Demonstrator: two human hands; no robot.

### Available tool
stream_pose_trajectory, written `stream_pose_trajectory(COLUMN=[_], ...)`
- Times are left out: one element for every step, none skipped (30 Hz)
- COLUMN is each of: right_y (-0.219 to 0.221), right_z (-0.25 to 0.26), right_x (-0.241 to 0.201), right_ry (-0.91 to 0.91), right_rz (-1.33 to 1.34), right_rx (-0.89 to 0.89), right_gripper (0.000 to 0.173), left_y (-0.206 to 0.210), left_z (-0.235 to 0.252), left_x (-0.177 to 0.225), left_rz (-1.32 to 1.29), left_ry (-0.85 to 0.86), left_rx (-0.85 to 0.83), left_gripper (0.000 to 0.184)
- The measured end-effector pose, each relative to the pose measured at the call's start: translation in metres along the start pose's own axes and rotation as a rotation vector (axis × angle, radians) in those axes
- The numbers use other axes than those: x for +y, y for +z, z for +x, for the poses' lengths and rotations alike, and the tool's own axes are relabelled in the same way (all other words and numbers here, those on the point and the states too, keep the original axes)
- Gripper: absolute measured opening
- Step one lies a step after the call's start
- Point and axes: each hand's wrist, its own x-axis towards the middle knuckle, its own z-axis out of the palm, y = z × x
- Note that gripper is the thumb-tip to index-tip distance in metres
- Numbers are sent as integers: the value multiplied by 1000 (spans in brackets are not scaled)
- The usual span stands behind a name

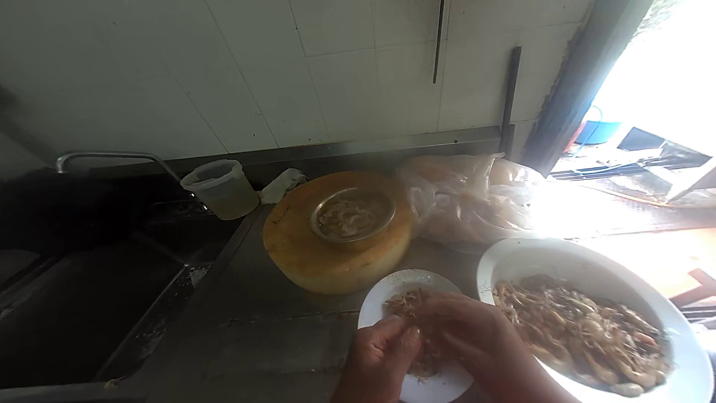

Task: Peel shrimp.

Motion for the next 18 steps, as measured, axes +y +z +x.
stream_pose_trajectory(right_y=[-1, -1, -1, -1, -1, -1, -1, -2, -2, -2, -2, -3, -3, -3, -3, -3, -2, -1], right_z=[-1, -2, -2, -3, -4, -5, -5, -5, -5, -5, -5, -5, -6, -6, -6, -7, -7, -7], right_x=[1, 1, 2, 2, 2, 3, 3, 3, 3, 3, 2, 2, 2, 2, 2, 2, 2, 2], right_ry=[-14, -30, -47, -64, -79, -93, -105, -114, -119, -123, -126, -129, -133, -138, -141, -143, -148, -152], right_rz=[27, 46, 69, 99, 129, 156, 183, 200, 210, 218, 224, 228, 229, 222, 211, 201, 190, 177], right_rx=[-12, -25, -32, -34, -34, -38, -46, -55, -60, -63, -67, -72, -77, -80, -79, -73, -59, -39], right_gripper=[23, 24, 25, 25, 24, 24, 23, 22, 22, 21, 21, 21, 20, 19, 18, 18, 17, 17], left_y=[0, 0, 0, 0, 1, 2, 2, 3, 3, 3, 4, 5, 6, 6, 7, 7, 8, 8], left_z=[-1, -2, -3, -4, -5, -6, -6, -7, -7, -7, -8, -9, -9, -10, -11, -11, -12, -12], left_x=[0, 0, 0, 1, 1, 2, 3, 5, 6, 7, 8, 8, 8, 8, 7, 6, 5, 5], left_rz=[-92, -178, -246, -294, -336, -384, -442, -503, -560, -607, -643, -669, -694, -717, -736, -751, -760, -765], left_ry=[-36, -73, -104, -125, -136, -151, -174, -204, -237, -270, -297, -319, -338, -358, -375, -386, -393, -396], left_rx=[-15, -29, -46, -68, -93, -121, -145, -164, -180, -193, -200, -206, -211, -211, -213, -214, -215, -215], left_gripper=[24, 24, 24, 24, 24, 24, 24, 24, 24, 24, 24, 24, 23, 23, 24, 24, 24, 24])
